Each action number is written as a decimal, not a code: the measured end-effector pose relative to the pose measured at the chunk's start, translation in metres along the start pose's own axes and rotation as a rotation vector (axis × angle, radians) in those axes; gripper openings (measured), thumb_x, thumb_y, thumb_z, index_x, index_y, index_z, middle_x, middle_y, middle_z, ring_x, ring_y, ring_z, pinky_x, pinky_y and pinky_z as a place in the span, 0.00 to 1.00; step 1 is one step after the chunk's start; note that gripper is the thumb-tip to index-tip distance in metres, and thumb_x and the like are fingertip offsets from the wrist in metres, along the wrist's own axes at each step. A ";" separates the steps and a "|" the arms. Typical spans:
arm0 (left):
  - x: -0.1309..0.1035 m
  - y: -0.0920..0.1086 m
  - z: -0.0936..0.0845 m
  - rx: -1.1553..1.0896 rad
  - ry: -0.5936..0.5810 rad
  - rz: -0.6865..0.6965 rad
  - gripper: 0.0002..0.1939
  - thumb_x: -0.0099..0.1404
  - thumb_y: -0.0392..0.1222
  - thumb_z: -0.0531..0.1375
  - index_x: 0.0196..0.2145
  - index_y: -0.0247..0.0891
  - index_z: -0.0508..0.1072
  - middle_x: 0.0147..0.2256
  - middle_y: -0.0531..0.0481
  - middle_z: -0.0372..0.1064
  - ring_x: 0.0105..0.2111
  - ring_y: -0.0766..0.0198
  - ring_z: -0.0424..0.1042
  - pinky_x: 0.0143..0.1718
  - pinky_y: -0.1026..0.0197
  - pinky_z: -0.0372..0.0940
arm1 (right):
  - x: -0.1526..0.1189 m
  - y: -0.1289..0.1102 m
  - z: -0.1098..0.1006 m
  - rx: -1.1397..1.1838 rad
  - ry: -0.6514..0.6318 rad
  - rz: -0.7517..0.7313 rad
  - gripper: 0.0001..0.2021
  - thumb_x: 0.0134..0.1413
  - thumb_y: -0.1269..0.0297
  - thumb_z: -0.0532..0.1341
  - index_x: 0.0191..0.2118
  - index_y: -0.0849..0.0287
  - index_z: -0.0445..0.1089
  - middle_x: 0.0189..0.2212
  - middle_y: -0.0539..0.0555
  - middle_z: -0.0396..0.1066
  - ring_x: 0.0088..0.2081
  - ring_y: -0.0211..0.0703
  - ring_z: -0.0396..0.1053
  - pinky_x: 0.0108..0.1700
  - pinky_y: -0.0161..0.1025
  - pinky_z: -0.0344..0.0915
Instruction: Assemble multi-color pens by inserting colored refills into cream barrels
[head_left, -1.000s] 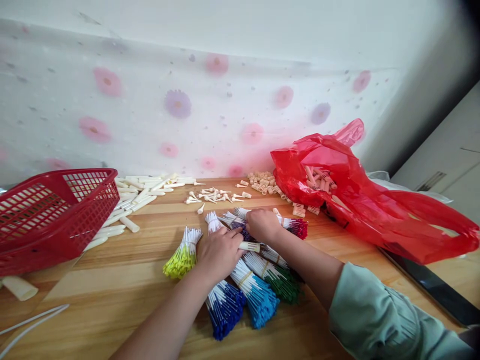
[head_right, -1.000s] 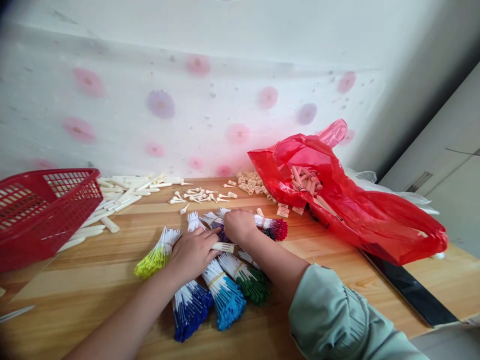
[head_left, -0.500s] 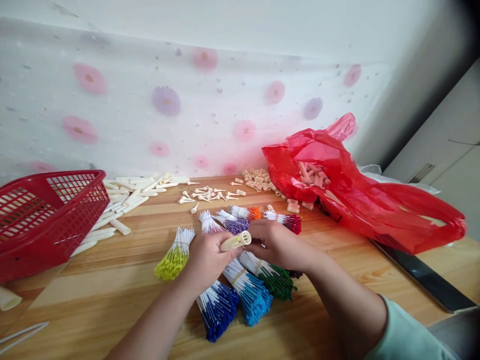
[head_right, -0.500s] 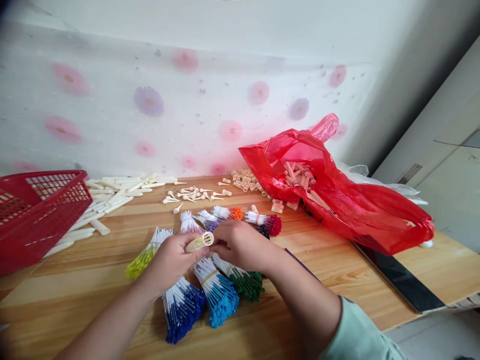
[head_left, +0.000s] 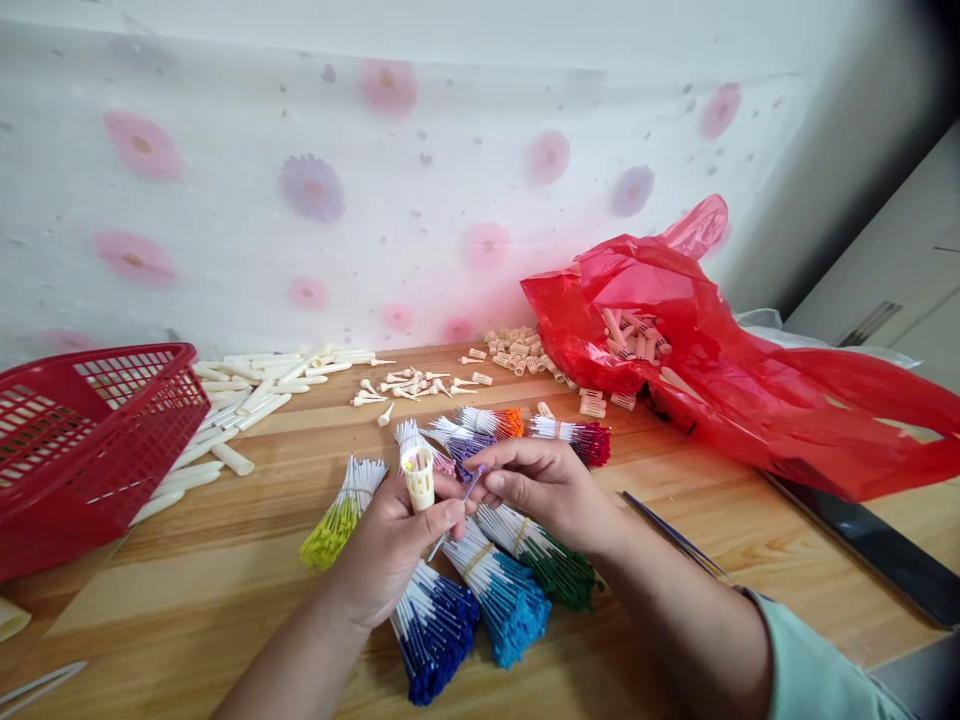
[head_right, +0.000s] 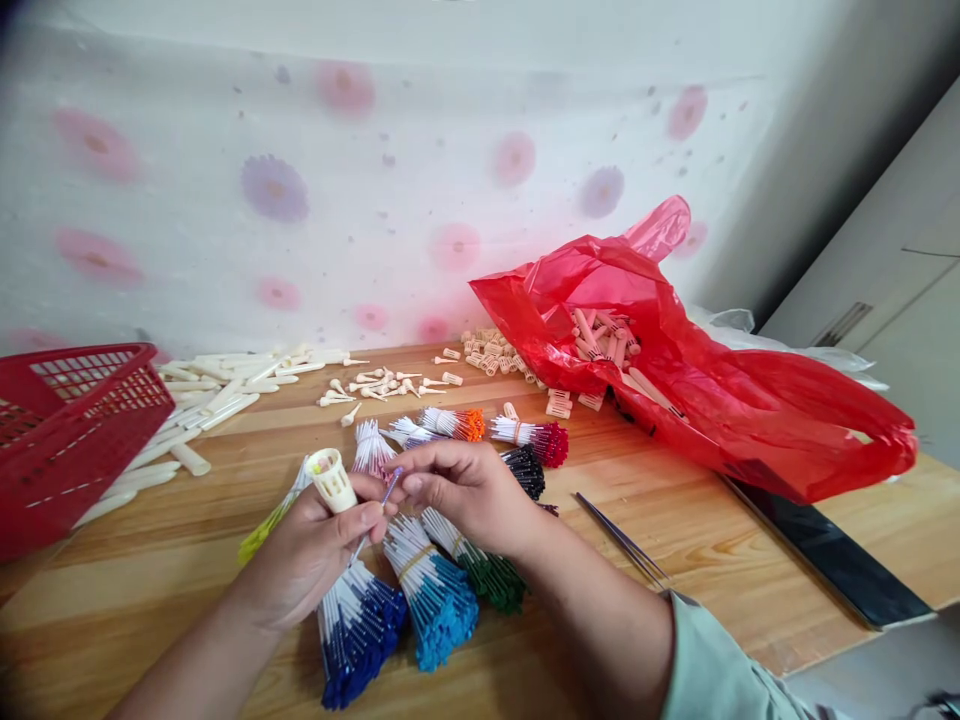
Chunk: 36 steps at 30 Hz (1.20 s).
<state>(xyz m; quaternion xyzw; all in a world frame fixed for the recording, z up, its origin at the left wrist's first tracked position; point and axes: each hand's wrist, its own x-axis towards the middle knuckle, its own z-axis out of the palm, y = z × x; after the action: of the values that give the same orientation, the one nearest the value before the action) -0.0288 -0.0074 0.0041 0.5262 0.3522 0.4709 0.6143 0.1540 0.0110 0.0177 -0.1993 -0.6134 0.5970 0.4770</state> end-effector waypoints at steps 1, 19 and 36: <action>0.000 0.000 0.000 0.008 -0.019 0.003 0.07 0.58 0.43 0.64 0.29 0.38 0.74 0.21 0.55 0.68 0.25 0.68 0.63 0.30 0.65 0.58 | 0.000 -0.002 0.001 -0.055 0.013 -0.029 0.07 0.56 0.63 0.62 0.39 0.59 0.72 0.28 0.51 0.75 0.31 0.36 0.73 0.34 0.34 0.69; 0.009 0.001 -0.009 0.625 -0.087 0.475 0.04 0.61 0.34 0.61 0.28 0.39 0.75 0.28 0.52 0.65 0.31 0.64 0.66 0.35 0.62 0.61 | -0.051 -0.089 0.032 -0.923 0.135 -0.637 0.11 0.50 0.77 0.63 0.40 0.60 0.68 0.31 0.56 0.77 0.36 0.42 0.75 0.42 0.39 0.75; 0.003 0.004 -0.009 0.772 -0.130 0.390 0.08 0.62 0.46 0.60 0.35 0.39 0.72 0.33 0.51 0.65 0.37 0.59 0.66 0.39 0.59 0.61 | -0.024 -0.041 0.026 -1.089 0.031 -0.668 0.08 0.55 0.75 0.57 0.40 0.62 0.69 0.34 0.58 0.72 0.36 0.43 0.69 0.38 0.40 0.69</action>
<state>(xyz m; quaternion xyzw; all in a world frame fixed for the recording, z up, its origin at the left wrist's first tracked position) -0.0368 -0.0013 0.0064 0.8024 0.3572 0.3778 0.2931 0.1569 -0.0308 0.0516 -0.2199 -0.8511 0.0158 0.4764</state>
